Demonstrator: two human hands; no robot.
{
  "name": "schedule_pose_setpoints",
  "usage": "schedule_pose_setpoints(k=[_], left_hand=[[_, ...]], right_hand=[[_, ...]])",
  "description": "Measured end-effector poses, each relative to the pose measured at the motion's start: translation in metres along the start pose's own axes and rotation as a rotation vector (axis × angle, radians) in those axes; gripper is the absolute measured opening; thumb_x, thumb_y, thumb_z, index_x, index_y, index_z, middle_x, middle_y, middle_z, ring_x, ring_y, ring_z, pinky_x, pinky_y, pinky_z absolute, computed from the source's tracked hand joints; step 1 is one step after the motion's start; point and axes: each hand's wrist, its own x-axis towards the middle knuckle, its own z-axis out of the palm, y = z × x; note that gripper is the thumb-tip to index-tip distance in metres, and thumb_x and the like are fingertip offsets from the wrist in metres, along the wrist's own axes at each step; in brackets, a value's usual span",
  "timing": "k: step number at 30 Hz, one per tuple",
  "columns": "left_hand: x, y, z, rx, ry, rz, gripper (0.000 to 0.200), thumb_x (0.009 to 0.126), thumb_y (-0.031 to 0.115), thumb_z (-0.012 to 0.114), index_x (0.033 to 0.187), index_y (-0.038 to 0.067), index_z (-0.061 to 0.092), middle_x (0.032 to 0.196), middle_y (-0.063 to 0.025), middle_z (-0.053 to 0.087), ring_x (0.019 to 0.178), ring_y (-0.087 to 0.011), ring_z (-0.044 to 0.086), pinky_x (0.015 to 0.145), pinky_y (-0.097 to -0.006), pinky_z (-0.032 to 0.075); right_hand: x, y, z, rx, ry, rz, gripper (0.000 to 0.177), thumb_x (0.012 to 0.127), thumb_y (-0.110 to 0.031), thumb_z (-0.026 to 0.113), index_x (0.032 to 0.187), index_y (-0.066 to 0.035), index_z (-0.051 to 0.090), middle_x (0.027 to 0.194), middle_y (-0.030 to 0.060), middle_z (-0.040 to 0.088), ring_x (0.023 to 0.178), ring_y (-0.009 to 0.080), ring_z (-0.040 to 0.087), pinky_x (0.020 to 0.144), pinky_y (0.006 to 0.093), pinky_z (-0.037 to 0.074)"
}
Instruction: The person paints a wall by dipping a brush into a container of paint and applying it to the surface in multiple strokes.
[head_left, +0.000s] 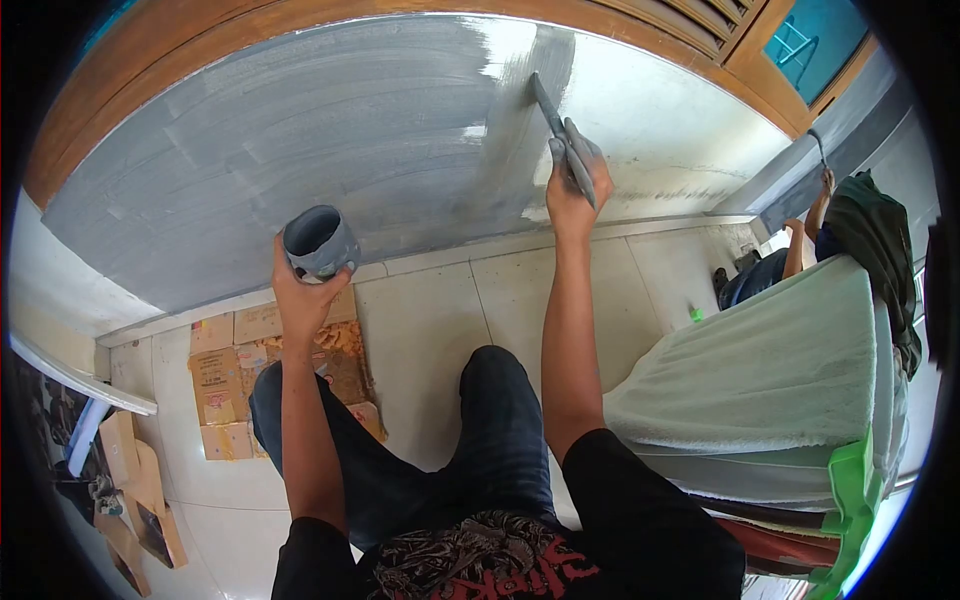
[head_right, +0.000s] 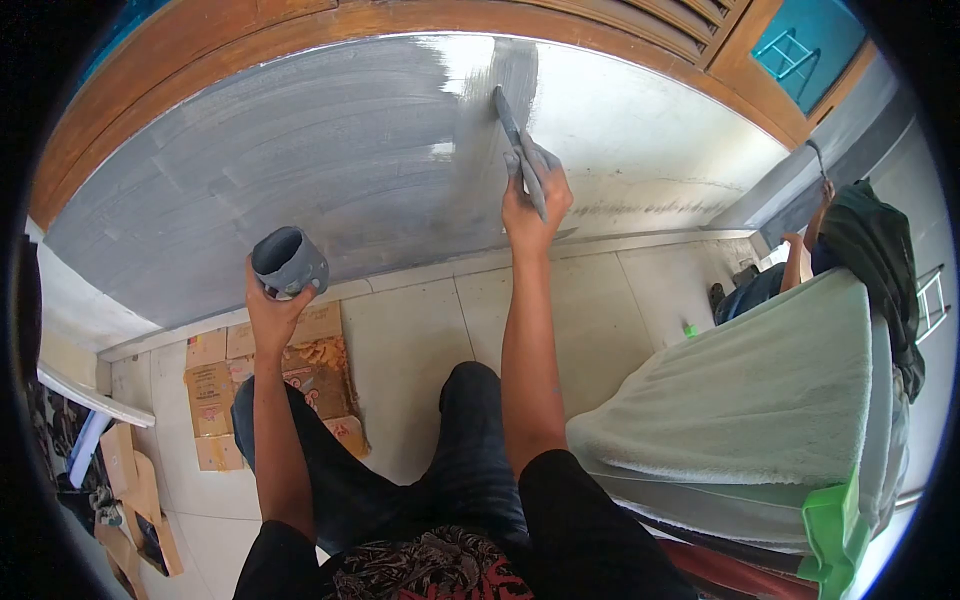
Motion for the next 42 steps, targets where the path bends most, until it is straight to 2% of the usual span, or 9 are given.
schedule_pose_setpoints(k=[2,5,9,12,18,22,29,35,42], left_hand=[[-0.001,0.000,0.001,0.002,-0.003,-0.004,0.073,0.067,0.006,0.084,0.130,-0.002,0.048,0.116,-0.0170,0.064,0.106,-0.0255,0.063,0.092,-0.0365,0.051],[0.001,0.003,0.001,0.003,-0.007,0.001,0.073,0.067,0.006,0.084,0.130,-0.002,0.048,0.116,-0.0168,0.064,0.106,-0.0255,0.063,0.092,-0.0366,0.051],[-0.001,0.001,0.001,-0.020,-0.009,-0.002,0.074,0.067,0.006,0.084,0.130,-0.002,0.048,0.116,-0.0164,0.064,0.107,-0.0254,0.063,0.092,-0.0369,0.052],[-0.001,0.000,0.002,-0.021,-0.003,0.013,0.074,0.067,0.006,0.083,0.131,-0.002,0.048,0.117,-0.0161,0.064,0.107,-0.0253,0.063,0.092,-0.0372,0.052],[0.000,0.000,0.003,0.015,-0.008,-0.014,0.072,0.067,0.005,0.082,0.130,0.000,0.048,0.117,-0.0162,0.064,0.108,-0.0253,0.063,0.091,-0.0374,0.053],[0.001,-0.001,0.003,0.026,-0.006,-0.018,0.072,0.066,0.004,0.081,0.130,-0.001,0.047,0.117,-0.0163,0.064,0.108,-0.0255,0.063,0.092,-0.0376,0.053],[-0.001,0.002,0.001,0.001,-0.017,-0.019,0.073,0.066,0.004,0.082,0.130,-0.002,0.047,0.116,-0.0159,0.063,0.109,-0.0253,0.062,0.095,-0.0364,0.050],[-0.001,-0.003,0.003,0.035,-0.036,-0.015,0.073,0.065,0.003,0.082,0.130,-0.002,0.047,0.117,-0.0163,0.063,0.109,-0.0255,0.062,0.096,-0.0363,0.050],[0.005,-0.008,0.005,0.029,-0.019,-0.040,0.075,0.065,0.005,0.082,0.131,-0.001,0.047,0.118,-0.0166,0.063,0.110,-0.0264,0.062,0.094,-0.0382,0.052]], right_hand=[[0.003,0.002,-0.005,-0.266,-0.048,-0.257,0.020,0.091,-0.005,0.070,0.110,0.000,0.072,0.104,0.0113,0.073,0.090,0.0174,0.066,0.074,0.0280,0.053],[-0.003,-0.005,0.001,0.188,0.084,0.096,0.016,0.090,-0.002,0.070,0.104,0.003,0.072,0.103,0.0126,0.074,0.089,0.0169,0.068,0.073,0.0285,0.054],[0.003,-0.003,0.013,0.088,0.237,-0.042,0.020,0.081,0.009,0.070,0.100,0.005,0.071,0.097,0.0149,0.074,0.089,0.0274,0.073,0.078,0.0327,0.058],[0.000,-0.005,0.037,0.023,0.311,-0.065,0.016,0.087,0.004,0.066,0.102,0.003,0.072,0.094,0.0108,0.075,0.081,0.0128,0.068,0.072,0.0272,0.055],[-0.032,-0.078,0.089,0.277,-0.047,-0.108,0.031,0.074,0.004,0.067,0.102,-0.006,0.073,0.089,0.0105,0.075,0.065,0.0126,0.067,0.055,0.0255,0.050],[-0.043,-0.098,0.083,0.172,-0.134,-0.186,0.032,0.072,0.006,0.067,0.101,-0.005,0.073,0.090,0.0108,0.075,0.067,0.0147,0.069,0.059,0.0250,0.052],[-0.012,-0.032,0.045,-0.008,0.267,-0.106,0.031,0.074,0.000,0.068,0.104,-0.007,0.073,0.093,0.0113,0.075,0.068,0.0201,0.070,0.060,0.0295,0.055],[-0.023,-0.080,0.089,0.242,-0.209,-0.100,0.039,0.068,0.003,0.067,0.104,-0.012,0.073,0.093,0.0129,0.074,0.070,0.0238,0.070,0.060,0.0327,0.054],[-0.022,-0.116,0.099,0.422,-0.202,-0.213,0.037,0.069,0.003,0.068,0.101,-0.013,0.073,0.095,0.0089,0.075,0.070,0.0237,0.071,0.060,0.0307,0.055]])
